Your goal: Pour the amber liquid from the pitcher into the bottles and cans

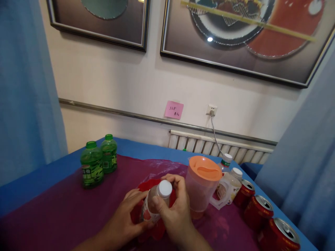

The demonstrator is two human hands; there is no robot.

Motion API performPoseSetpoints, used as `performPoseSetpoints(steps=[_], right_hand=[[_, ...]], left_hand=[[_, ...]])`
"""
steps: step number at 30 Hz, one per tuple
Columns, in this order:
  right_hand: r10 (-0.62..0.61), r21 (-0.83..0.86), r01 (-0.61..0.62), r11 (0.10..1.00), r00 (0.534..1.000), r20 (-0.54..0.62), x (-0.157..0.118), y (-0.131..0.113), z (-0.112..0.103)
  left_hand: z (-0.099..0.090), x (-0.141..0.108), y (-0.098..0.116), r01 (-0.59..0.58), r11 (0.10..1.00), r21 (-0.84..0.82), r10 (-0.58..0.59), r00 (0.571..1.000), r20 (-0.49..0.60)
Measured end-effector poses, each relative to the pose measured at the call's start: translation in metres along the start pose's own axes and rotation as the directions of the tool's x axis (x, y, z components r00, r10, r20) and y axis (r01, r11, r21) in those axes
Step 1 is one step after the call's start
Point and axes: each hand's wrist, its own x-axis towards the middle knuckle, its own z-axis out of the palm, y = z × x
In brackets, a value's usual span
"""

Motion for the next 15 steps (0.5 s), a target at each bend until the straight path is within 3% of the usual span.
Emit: performPoseSetpoints(steps=[7, 15], right_hand=[[0.004, 0.035, -0.006, 0.999, 0.998, 0.067, -0.0036, -0.0045, -0.008], [0.012, -0.021, -0.013, 1.0, 0.999, -0.05, -0.0032, -0.0011, -0.004]], left_hand=[[-0.001, 0.0002, 0.0056, -0.017, 1.0, 0.009, 0.017, 1.0, -0.007], [0.0003, -0.0005, 0.0061, 0.007, 1.0, 0.01, -0.007, 1.0, 0.005]])
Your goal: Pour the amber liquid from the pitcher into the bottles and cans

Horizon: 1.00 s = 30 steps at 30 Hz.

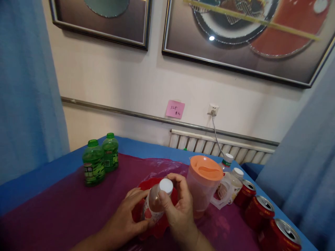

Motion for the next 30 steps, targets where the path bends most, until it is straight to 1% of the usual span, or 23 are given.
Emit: performPoseSetpoints(steps=[2, 5, 7, 11, 15, 18, 21, 23, 25, 28, 30], right_hand=[[0.028, -0.03, -0.029, 0.999, 0.999, -0.024, 0.0, 0.002, 0.001], [0.045, -0.038, -0.045, 0.998, 0.999, -0.006, -0.001, 0.003, 0.002], [0.032, -0.031, -0.032, 0.999, 0.999, 0.018, -0.001, 0.003, 0.001], [-0.025, 0.018, 0.024, 1.0, 0.995, 0.1, -0.001, -0.003, -0.004], [-0.024, 0.022, 0.021, 1.0, 0.994, 0.109, -0.001, -0.003, -0.007], [-0.037, -0.026, 0.039, 0.999, 0.997, 0.066, -0.001, 0.006, -0.005], [-0.031, -0.018, 0.031, 0.999, 0.999, -0.007, -0.002, 0.009, -0.002], [-0.026, 0.022, 0.026, 0.999, 1.0, 0.012, -0.002, 0.006, 0.0], [-0.028, 0.057, 0.025, 0.998, 0.998, 0.056, -0.002, -0.001, -0.001], [0.003, 0.019, -0.005, 1.0, 0.994, 0.112, -0.002, -0.008, -0.003], [0.026, -0.013, -0.025, 1.0, 0.995, 0.101, -0.002, -0.008, -0.003]], left_hand=[[0.001, 0.0, -0.001, -0.004, 1.0, 0.003, 0.004, 1.0, 0.015], [0.001, 0.0, -0.003, -0.012, 1.0, 0.004, 0.012, 1.0, 0.004], [0.0, 0.0, -0.003, -0.013, 1.0, -0.007, 0.013, 1.0, -0.011], [-0.001, 0.001, 0.0, -0.008, 1.0, -0.013, 0.008, 1.0, -0.022], [-0.003, 0.0, 0.003, -0.011, 1.0, -0.007, 0.011, 1.0, -0.003], [-0.003, -0.001, 0.003, -0.008, 1.0, -0.009, 0.008, 1.0, -0.002], [-0.003, 0.0, 0.001, -0.015, 1.0, -0.023, 0.015, 1.0, 0.002], [-0.002, 0.0, 0.001, -0.007, 0.999, -0.034, 0.007, 1.0, -0.005], [-0.002, 0.0, 0.001, 0.002, 0.999, -0.035, -0.003, 1.0, -0.013], [-0.002, 0.0, 0.003, 0.002, 1.0, -0.026, -0.002, 1.0, -0.017], [-0.002, -0.001, 0.004, 0.001, 1.0, -0.015, -0.001, 1.0, -0.024]])
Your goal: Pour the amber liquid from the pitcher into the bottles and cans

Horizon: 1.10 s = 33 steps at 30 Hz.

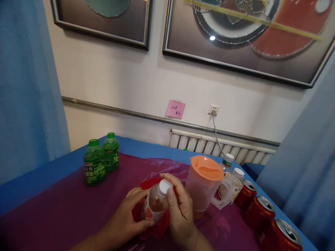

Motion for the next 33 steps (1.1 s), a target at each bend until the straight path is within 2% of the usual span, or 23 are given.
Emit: performPoseSetpoints(steps=[5, 7, 11, 15, 18, 21, 25, 27, 30, 33], right_hand=[[-0.008, 0.12, 0.022, 0.992, 0.993, -0.114, 0.002, 0.004, 0.006], [0.003, 0.159, 0.014, 0.987, 0.995, -0.102, 0.004, 0.003, 0.006], [0.033, 0.229, -0.035, 0.973, 0.999, 0.01, 0.01, -0.001, 0.001], [0.003, 0.272, 0.003, 0.962, 1.0, -0.022, 0.013, -0.004, -0.001], [-0.007, 0.218, -0.003, 0.976, 0.999, 0.046, 0.012, -0.005, -0.004], [-0.026, 0.069, 0.018, 0.997, 0.992, 0.123, 0.012, -0.004, -0.011], [-0.153, -0.18, 0.16, 0.971, 0.987, 0.054, 0.012, 0.0, -0.016], [-0.179, -0.253, 0.187, 0.949, 0.982, 0.054, 0.012, -0.001, -0.017], [-0.166, -0.22, 0.194, 0.956, 0.976, 0.139, 0.013, -0.003, -0.018], [-0.116, -0.113, 0.141, 0.983, 0.973, 0.202, 0.014, -0.004, -0.02]], left_hand=[[-0.001, 0.0, 0.001, 0.0, 1.0, 0.011, 0.0, 1.0, 0.012], [-0.001, 0.0, 0.0, 0.011, 1.0, 0.001, -0.011, 1.0, 0.01], [-0.001, 0.001, -0.001, 0.0, 0.999, -0.039, 0.002, 0.999, 0.048], [-0.002, 0.0, 0.0, -0.015, 0.998, -0.064, 0.02, 0.997, 0.077], [-0.003, 0.0, 0.001, -0.022, 0.997, -0.075, 0.029, 0.995, 0.093], [-0.003, 0.001, 0.002, -0.022, 0.998, -0.067, 0.028, 0.995, 0.096], [-0.003, 0.001, 0.0, -0.052, 0.998, -0.038, 0.055, 0.995, 0.083], [-0.002, 0.001, -0.001, -0.051, 0.998, -0.021, 0.052, 0.995, 0.083], [-0.001, 0.001, -0.003, -0.025, 1.0, -0.019, 0.026, 0.996, 0.084], [-0.001, 0.0, -0.006, -0.018, 0.998, -0.053, 0.023, 0.996, 0.09]])
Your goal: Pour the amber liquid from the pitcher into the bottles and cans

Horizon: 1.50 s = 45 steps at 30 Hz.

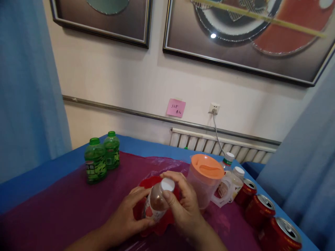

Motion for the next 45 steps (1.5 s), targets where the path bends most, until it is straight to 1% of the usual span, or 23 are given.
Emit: performPoseSetpoints(steps=[2, 4, 6, 7, 9, 13, 15, 17, 21, 25, 28, 31, 36, 41, 45], right_hand=[[0.01, 0.057, -0.008, 0.998, 0.999, -0.037, 0.0, 0.001, -0.001], [-0.013, 0.053, 0.016, 0.998, 0.998, -0.061, -0.001, 0.0, 0.0], [-0.05, 0.028, 0.052, 0.998, 0.997, -0.051, -0.001, -0.001, 0.0], [-0.063, 0.03, 0.064, 0.997, 0.997, -0.046, -0.001, -0.002, 0.001], [-0.073, 0.068, 0.078, 0.995, 0.994, -0.082, -0.001, -0.004, 0.001], [-0.019, 0.125, 0.042, 0.991, 0.983, -0.18, 0.0, -0.001, 0.003], [0.013, 0.113, 0.007, 0.994, 0.984, -0.176, -0.001, 0.002, 0.005], [0.02, 0.088, -0.006, 0.996, 0.987, -0.161, -0.001, 0.004, 0.007], [-0.024, 0.029, 0.03, 0.999, 0.98, -0.197, -0.003, 0.009, 0.007], [-0.02, -0.016, 0.018, 1.0, 0.989, -0.147, -0.006, 0.013, 0.005], [-0.02, -0.021, 0.017, 1.0, 0.993, -0.119, -0.006, 0.013, 0.005], [-0.016, -0.016, 0.014, 1.0, 0.991, -0.136, -0.005, 0.009, 0.007], [-0.025, -0.01, 0.024, 1.0, 0.991, -0.13, -0.003, 0.005, 0.01], [0.024, -0.004, -0.025, 1.0, 0.988, -0.15, -0.002, 0.008, 0.011], [0.058, -0.006, -0.06, 0.998, 0.983, -0.172, -0.001, 0.012, 0.013]], left_hand=[[0.0, 0.0, -0.002, 0.006, 1.0, -0.013, -0.006, 1.0, -0.002], [0.0, 0.0, -0.002, 0.015, 1.0, -0.011, -0.015, 1.0, -0.001], [-0.001, 0.001, -0.002, 0.021, 1.0, -0.013, -0.021, 1.0, 0.006], [-0.001, 0.001, -0.002, 0.022, 1.0, -0.021, -0.022, 1.0, 0.014], [-0.002, 0.001, -0.001, 0.022, 0.999, -0.042, -0.021, 0.999, 0.025], [-0.003, 0.002, 0.0, 0.022, 0.998, -0.065, -0.02, 0.999, 0.037], [-0.003, 0.002, 0.0, 0.022, 0.998, -0.06, -0.02, 0.999, 0.045], [-0.003, 0.002, 0.0, 0.024, 0.998, -0.058, -0.022, 0.999, 0.045], [-0.002, 0.002, 0.0, 0.039, 0.997, -0.072, -0.037, 0.999, 0.029], [-0.002, 0.002, 0.001, 0.06, 0.996, -0.064, -0.059, 0.998, 0.024], [-0.003, 0.002, 0.004, 0.072, 0.996, -0.05, -0.071, 0.997, 0.024], [-0.002, 0.002, 0.005, 0.064, 0.997, -0.04, -0.063, 0.998, 0.025], [-0.003, 0.001, 0.006, 0.054, 0.998, -0.017, -0.053, 0.998, 0.042], [-0.003, 0.002, 0.008, 0.036, 0.999, -0.021, -0.035, 0.998, 0.046], [-0.002, 0.003, 0.007, 0.042, 0.999, -0.021, -0.042, 0.999, 0.033]])
